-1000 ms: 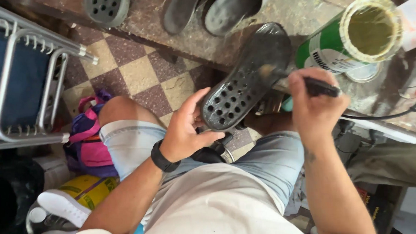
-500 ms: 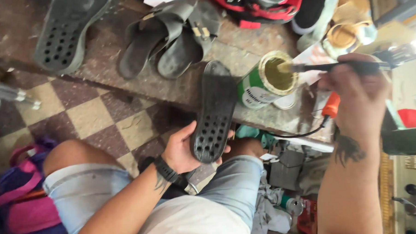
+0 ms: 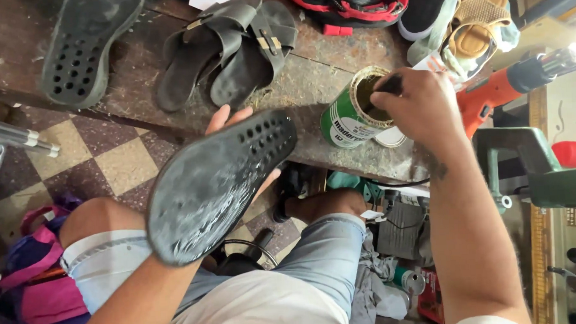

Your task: The person applies a thick, dark adhesive to the bottom of a black shoe insole using a brush. They repeatedly dip the brush into a green can of glue and spread the substance evenly across the insole's surface, covering the holes and edges.

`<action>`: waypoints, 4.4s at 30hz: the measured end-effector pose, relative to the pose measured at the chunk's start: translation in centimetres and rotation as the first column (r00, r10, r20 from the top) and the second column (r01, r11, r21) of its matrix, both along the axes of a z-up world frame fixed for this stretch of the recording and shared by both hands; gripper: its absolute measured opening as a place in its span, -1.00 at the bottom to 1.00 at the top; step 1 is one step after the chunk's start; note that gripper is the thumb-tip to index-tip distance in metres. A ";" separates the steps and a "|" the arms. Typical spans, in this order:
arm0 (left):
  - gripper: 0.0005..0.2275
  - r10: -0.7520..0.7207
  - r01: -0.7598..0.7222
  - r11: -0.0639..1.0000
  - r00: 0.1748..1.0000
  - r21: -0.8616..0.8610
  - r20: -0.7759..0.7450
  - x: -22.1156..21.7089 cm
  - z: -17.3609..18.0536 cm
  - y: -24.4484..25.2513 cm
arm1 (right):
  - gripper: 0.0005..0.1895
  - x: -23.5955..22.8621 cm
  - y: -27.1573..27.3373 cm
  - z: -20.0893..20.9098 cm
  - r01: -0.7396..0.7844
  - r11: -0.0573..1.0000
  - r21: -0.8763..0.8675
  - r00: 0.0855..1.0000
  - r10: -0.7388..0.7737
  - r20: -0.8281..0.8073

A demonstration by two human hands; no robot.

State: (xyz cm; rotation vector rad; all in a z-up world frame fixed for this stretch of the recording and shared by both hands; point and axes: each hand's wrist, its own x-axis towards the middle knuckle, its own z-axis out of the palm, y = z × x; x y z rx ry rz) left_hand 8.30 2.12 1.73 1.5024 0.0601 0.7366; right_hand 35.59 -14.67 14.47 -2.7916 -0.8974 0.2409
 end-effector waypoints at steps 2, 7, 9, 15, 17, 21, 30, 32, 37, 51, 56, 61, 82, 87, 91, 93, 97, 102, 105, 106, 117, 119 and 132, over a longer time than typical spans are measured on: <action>-0.01 -0.042 0.046 0.984 0.999 -0.173 0.027 -0.9 -0.6 -0.8 | -0.77 1.1 -2.3 -1.7 0.046 0.980 0.195 0.998 -0.037 -0.054; -0.21 -0.140 0.205 0.752 0.978 -0.626 0.152 -2.7 -2.6 -2.1 | -0.89 2.5 -6.4 -6.5 0.519 0.329 0.789 0.843 -0.046 -0.536; -0.32 -0.176 0.303 0.474 0.953 -0.827 0.248 -3.0 -3.3 -2.8 | -0.89 4.1 -8.5 -9.4 0.779 -0.058 0.625 0.618 0.242 -0.748; -0.46 -0.152 0.411 -0.217 0.882 -0.886 0.446 -7.4 -6.7 -3.8 | -0.78 2.6 -6.9 -10.0 0.837 -0.387 0.387 0.515 0.316 -0.796; -0.40 -0.205 0.474 -0.174 0.840 -0.863 0.503 -7.0 -5.0 -3.5 | -0.73 2.2 -5.7 -9.5 0.801 -0.415 0.432 0.567 0.295 -0.769; -0.33 -0.287 0.495 -0.188 0.798 -0.848 0.529 -6.7 -4.2 -3.4 | -0.83 2.4 -4.4 -8.4 0.798 -0.468 0.380 0.525 0.230 -0.820; -0.23 -0.276 0.506 -0.250 0.780 -0.825 0.562 -6.0 -4.1 -4.5 | -0.83 1.6 -5.7 -6.2 0.809 -0.420 0.412 0.562 0.348 -0.750; -0.38 -0.242 0.413 -0.266 0.846 -0.871 0.475 -5.8 -3.3 -4.9 | -0.84 3.6 -7.5 -8.3 0.775 -0.367 0.515 0.623 0.306 -0.720; -0.49 -0.200 0.402 -0.261 0.867 -0.878 0.456 -5.5 -4.3 -5.4 | -0.57 -1.2 -6.8 -6.8 0.670 -0.397 0.628 0.730 0.197 -0.654; -0.41 -0.190 0.415 -0.332 0.850 -0.847 0.491 -5.7 -5.4 -5.6 | -0.96 -16.1 -2.0 -15.0 0.104 0.234 0.967 0.944 0.284 -0.171; -0.39 -0.234 0.315 -0.234 0.900 -0.920 0.368 -5.3 -5.6 -6.0 | -0.86 -18.3 -2.1 -14.3 0.211 0.299 0.931 0.905 0.300 -0.302; -0.42 -0.221 0.259 -0.292 0.918 -0.921 0.329 -5.5 -4.9 -6.0 | -0.86 -13.3 -2.5 -15.8 0.001 0.343 0.939 0.957 0.271 -0.100; -0.34 -0.220 0.384 -0.196 0.880 -0.902 0.422 -5.8 -5.5 -5.9 | -0.76 -10.3 -1.5 -16.7 0.074 0.255 0.964 0.971 0.200 -0.128; -0.33 -0.215 0.371 -0.179 0.889 -0.911 0.404 -5.7 -5.5 -6.1 | -0.76 -13.8 -1.2 -14.2 0.060 0.330 0.942 0.970 0.202 -0.132; -0.33 -0.221 0.382 -0.180 0.882 -0.906 0.416 -5.8 -5.4 -6.0 | -0.78 -11.7 -0.4 -15.2 0.116 0.273 0.955 0.966 0.193 -0.173; -0.33 -0.214 0.382 -0.172 0.885 -0.908 0.413 -5.9 -5.3 -5.8 | -0.77 -10.6 -0.3 -15.7 0.072 0.263 0.962 0.987 0.122 -0.108; -0.34 -0.218 0.377 -0.155 0.889 -0.913 0.404 -5.7 -5.2 -6.0 | -0.73 -9.3 -2.1 -16.8 -0.057 0.344 0.937 0.998 -0.017 0.067; -0.33 -0.188 0.381 -0.177 0.892 -0.907 0.411 -5.7 -5.4 -6.2 | -0.74 -10.7 -5.6 -15.4 -0.209 0.724 0.657 0.860 -0.183 0.476; -0.34 -0.211 0.379 -0.157 0.889 -0.912 0.406 -5.8 -5.7 -6.1 | -0.84 -11.2 -4.4 -14.4 -0.253 0.707 0.661 0.868 -0.136 0.478; -0.34 -0.216 0.379 -0.160 0.888 -0.911 0.407 -5.7 -5.7 -6.1 | -0.84 -11.6 -3.6 -14.0 -0.251 0.708 0.660 0.866 -0.140 0.479; -0.35 -0.218 0.328 -0.164 0.908 -0.930 0.359 -5.6 -5.4 -6.0 | -0.89 -11.1 -2.8 -11.9 -0.292 0.523 0.801 0.956 0.193 0.222; -0.34 -0.209 0.341 -0.181 0.903 -0.922 0.375 -5.7 -5.7 -6.4 | -0.90 -12.2 -2.5 -11.7 -0.308 0.524 0.794 0.949 0.223 0.221; -0.38 -0.238 0.101 -0.303 0.955 -0.947 0.178 -5.7 -1.9 -5.9 | -0.86 -17.7 -3.4 -11.4 -0.226 0.460 0.859 0.899 0.437 0.002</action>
